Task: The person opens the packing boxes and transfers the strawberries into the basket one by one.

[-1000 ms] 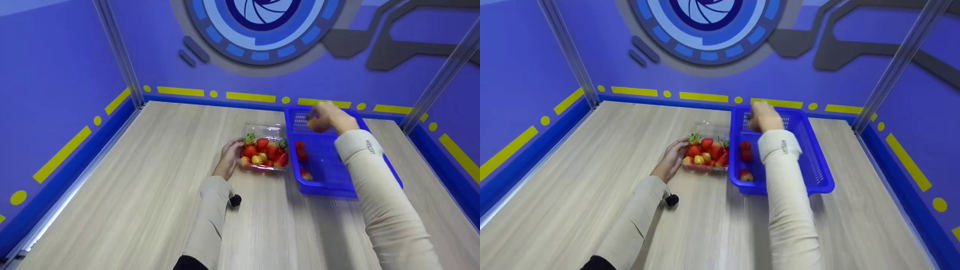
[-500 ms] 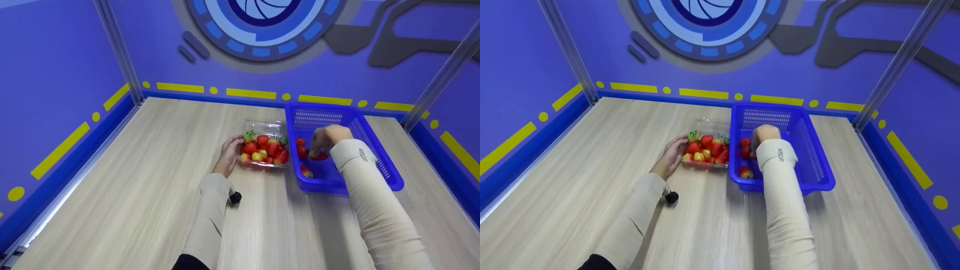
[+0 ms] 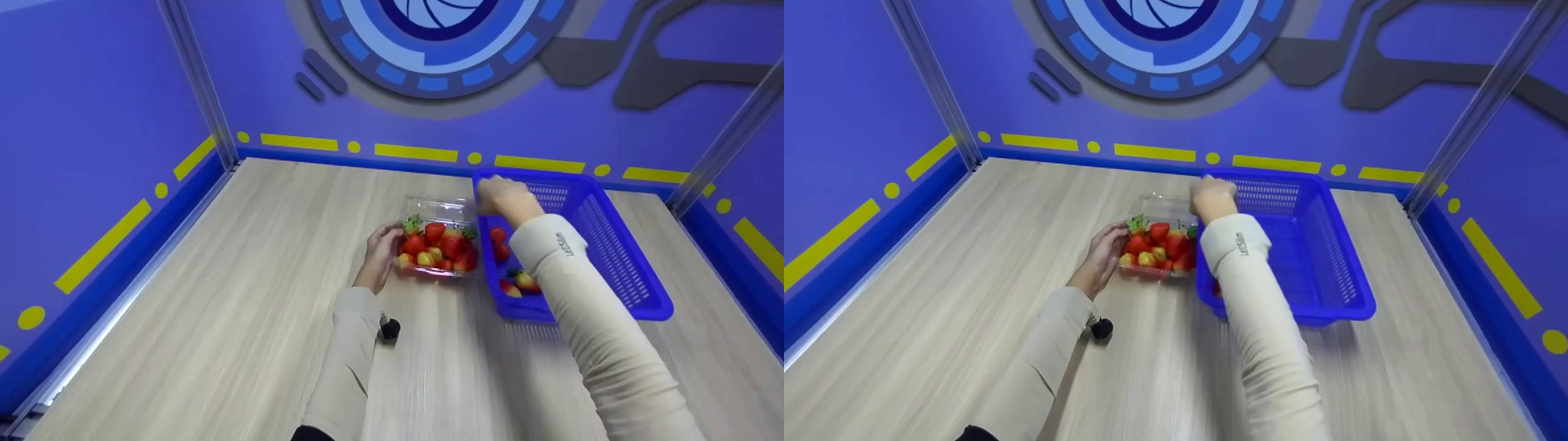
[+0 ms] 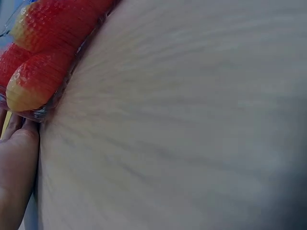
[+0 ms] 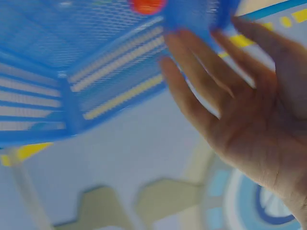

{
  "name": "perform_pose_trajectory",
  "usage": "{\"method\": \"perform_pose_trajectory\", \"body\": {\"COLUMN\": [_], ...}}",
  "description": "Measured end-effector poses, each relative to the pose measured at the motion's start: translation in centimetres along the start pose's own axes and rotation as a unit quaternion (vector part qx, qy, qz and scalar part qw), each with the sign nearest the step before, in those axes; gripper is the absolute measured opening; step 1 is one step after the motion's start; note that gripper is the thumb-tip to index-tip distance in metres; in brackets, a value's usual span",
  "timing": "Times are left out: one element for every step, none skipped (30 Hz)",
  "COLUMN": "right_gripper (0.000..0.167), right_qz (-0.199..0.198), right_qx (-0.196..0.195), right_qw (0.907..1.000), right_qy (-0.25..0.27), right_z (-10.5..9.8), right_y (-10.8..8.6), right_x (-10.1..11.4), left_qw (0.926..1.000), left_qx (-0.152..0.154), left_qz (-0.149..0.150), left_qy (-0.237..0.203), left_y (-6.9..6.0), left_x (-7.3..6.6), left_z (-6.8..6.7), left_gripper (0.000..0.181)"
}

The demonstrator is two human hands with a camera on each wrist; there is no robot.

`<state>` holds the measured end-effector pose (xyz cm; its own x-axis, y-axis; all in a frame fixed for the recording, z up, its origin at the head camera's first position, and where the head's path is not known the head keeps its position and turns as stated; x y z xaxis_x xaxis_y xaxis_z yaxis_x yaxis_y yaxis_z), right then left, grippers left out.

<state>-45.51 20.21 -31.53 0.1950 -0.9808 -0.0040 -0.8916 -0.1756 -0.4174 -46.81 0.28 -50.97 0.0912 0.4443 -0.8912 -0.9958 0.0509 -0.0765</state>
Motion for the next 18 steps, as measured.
{"method": "perform_pose_trajectory", "body": {"right_gripper": [0.024, 0.023, 0.021, 0.022, 0.025, 0.029, 0.033, 0.036, 0.041, 0.043, 0.042, 0.041, 0.039, 0.037, 0.034, 0.031, 0.029, 0.027], "right_qz": [-0.008, -0.014, -0.022, -0.034, -0.046, -0.061, -0.074, -0.082, -0.087, -0.088, -0.083, -0.075, -0.062, -0.052, -0.047, -0.046, -0.044, -0.045], "right_qx": [-0.019, -0.030, -0.033, -0.026, -0.010, 0.006, 0.026, 0.043, 0.060, 0.074, 0.086, 0.092, 0.098, 0.101, 0.101, 0.099, 0.096, 0.090], "right_qw": [0.9997, 0.9992, 0.9989, 0.9988, 0.9987, 0.9980, 0.9969, 0.9956, 0.9943, 0.9932, 0.9927, 0.9929, 0.9932, 0.9936, 0.9938, 0.9939, 0.9942, 0.9946], "right_qy": [-0.013, -0.021, -0.027, -0.024, -0.017, -0.014, -0.004, 0.008, 0.016, 0.017, 0.016, 0.008, 0.007, 0.003, -0.007, -0.016, -0.019, -0.024], "right_z": [-0.3, -0.3, -0.2, 0.1, 0.6, 1.2, 1.8, 2.5, 3.0, 3.5, 3.9, 4.2, 4.4, 4.4, 4.4, 4.4, 4.4, 4.5], "right_y": [0.3, 0.7, 1.1, 1.5, 1.8, 2.2, 2.6, 2.9, 3.3, 3.5, 3.8, 3.9, 4.0, 4.0, 4.0, 4.0, 4.0, 4.0], "right_x": [1.0, 1.8, 2.7, 3.5, 4.2, 5.0, 5.6, 6.0, 6.4, 6.8, 7.0, 7.2, 7.4, 7.6, 7.8, 8.1, 8.3, 8.5], "left_qw": [1.0000, 1.0000, 1.0000, 1.0000, 0.9999, 0.9999, 0.9999, 1.0000, 1.0000, 1.0000, 1.0000, 1.0000, 1.0000, 0.9999, 0.9999, 0.9998, 0.9997, 0.9996], "left_qx": [0.000, -0.001, -0.003, -0.005, -0.007, -0.008, -0.008, -0.009, -0.008, -0.007, -0.005, -0.002, 0.000, 0.001, 0.003, 0.003, 0.003, 0.001], "left_qz": [0.001, 0.002, 0.004, 0.006, 0.006, 0.006, 0.005, 0.005, 0.004, 0.002, 0.001, 0.001, 0.001, 0.002, 0.004, 0.005, 0.006, 0.008], "left_qy": [0.002, 0.002, 0.004, 0.005, 0.008, 0.006, 0.005, 0.000, -0.002, -0.004, -0.006, -0.009, -0.010, -0.011, -0.013, -0.018, -0.022, -0.026], "left_y": [0.0, 0.0, 0.0, 0.0, 0.0, 0.0, -0.1, 0.0, 0.0, 0.0, 0.0, 0.1, 0.1, 0.1, 0.1, 0.1, 0.1, 0.1], "left_x": [0.0, 0.0, -0.1, -0.1, -0.1, 0.0, 0.0, 0.1, 0.1, 0.2, 0.2, 0.2, 0.2, 0.1, 0.1, 0.1, 0.1, 0.1], "left_z": [0.0, 0.0, 0.0, 0.0, -0.1, -0.1, -0.1, -0.1, -0.1, -0.1, 0.0, 0.0, 0.1, 0.1, 0.1, 0.0, -0.1, -0.3], "left_gripper": [0.030, 0.031, 0.031, 0.031, 0.032, 0.032, 0.031, 0.030, 0.029, 0.028, 0.027, 0.027, 0.026, 0.025, 0.024, 0.023, 0.023, 0.022]}}
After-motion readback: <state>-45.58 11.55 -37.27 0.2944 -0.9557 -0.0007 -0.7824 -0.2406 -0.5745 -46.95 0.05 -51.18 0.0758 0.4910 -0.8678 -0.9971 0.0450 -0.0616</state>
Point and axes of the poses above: each hand's wrist, its own y-axis towards the middle knuckle, its own z-axis out of the palm, x = y × z, the point moved 4 cm from there along y, towards the middle knuckle, and after that the axes turned 8 degrees about x, right-handed, at the moved point
